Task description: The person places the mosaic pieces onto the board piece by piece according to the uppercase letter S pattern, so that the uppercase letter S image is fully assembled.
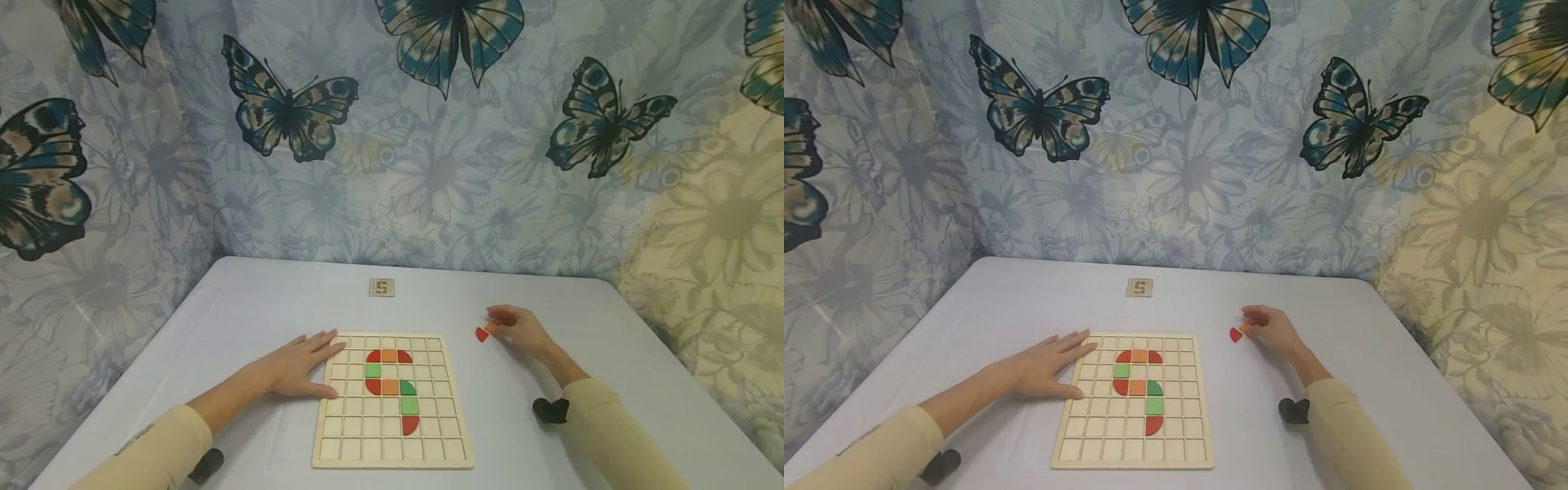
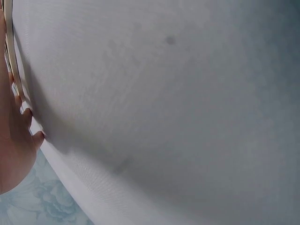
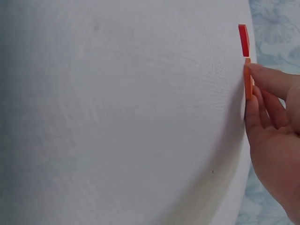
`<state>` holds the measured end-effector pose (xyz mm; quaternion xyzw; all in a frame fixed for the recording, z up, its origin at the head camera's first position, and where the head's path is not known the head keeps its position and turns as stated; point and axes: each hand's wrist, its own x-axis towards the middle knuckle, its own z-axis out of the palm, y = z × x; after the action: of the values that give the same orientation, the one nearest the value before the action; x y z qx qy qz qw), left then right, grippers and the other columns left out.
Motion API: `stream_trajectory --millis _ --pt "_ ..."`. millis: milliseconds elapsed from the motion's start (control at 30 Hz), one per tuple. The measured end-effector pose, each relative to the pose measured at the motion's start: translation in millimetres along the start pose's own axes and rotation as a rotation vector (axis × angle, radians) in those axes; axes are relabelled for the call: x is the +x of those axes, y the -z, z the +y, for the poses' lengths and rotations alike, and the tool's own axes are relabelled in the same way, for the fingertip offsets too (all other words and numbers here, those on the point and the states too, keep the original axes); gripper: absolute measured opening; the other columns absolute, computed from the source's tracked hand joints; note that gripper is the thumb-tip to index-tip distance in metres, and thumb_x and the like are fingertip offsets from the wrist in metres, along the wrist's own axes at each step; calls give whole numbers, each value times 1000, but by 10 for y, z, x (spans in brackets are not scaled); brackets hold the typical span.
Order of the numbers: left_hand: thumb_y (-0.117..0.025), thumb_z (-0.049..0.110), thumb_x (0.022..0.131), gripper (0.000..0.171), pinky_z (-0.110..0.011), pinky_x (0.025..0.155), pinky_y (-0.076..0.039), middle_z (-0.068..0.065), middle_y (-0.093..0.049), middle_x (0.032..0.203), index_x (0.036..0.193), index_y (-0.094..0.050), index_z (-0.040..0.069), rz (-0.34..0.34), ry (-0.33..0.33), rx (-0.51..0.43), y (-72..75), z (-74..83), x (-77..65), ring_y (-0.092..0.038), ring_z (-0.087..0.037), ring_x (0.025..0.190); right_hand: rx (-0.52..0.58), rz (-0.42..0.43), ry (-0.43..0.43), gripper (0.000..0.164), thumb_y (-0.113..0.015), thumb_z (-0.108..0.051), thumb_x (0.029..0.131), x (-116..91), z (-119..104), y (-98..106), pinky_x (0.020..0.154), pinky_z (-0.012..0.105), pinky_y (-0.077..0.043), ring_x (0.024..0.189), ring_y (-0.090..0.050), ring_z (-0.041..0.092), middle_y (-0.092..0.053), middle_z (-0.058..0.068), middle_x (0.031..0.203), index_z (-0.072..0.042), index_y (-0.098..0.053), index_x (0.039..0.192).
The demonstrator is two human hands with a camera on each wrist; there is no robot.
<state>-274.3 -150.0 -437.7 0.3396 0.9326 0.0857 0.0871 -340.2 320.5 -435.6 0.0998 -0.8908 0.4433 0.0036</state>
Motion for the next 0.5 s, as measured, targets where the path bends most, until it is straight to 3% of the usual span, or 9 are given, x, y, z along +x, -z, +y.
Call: stream_trajectory --millis 133,300,500 --pt "-45 78 80 95 -54 109 -19 -10 -16 157 152 -27 18 6 -4 -12 10 13 -12 -18 -31 141 -49 -17 -4 41 -68 0 86 16 -32 -7 90 40 -48 110 -55 36 -59 24 120 8 -56 125" --pt "-46 76 81 95 -54 109 -18 -10 -16 157 152 -27 17 6 -3 -17 35 31 -28 -18 -31 141 -72 -32 -41 41 -69 1 85 29 -89 -3 80 31 -50 101 -56 33 -60 23 115 8 -57 124" --pt "-47 75 82 94 -55 109 -18 -11 -16 157 152 -27 16 3 -2 -25 53 35 -27 -19 -32 141 -104 -49 -102 45 -71 1 83 37 -157 14 69 29 -47 92 -54 29 -59 20 106 7 -56 125"
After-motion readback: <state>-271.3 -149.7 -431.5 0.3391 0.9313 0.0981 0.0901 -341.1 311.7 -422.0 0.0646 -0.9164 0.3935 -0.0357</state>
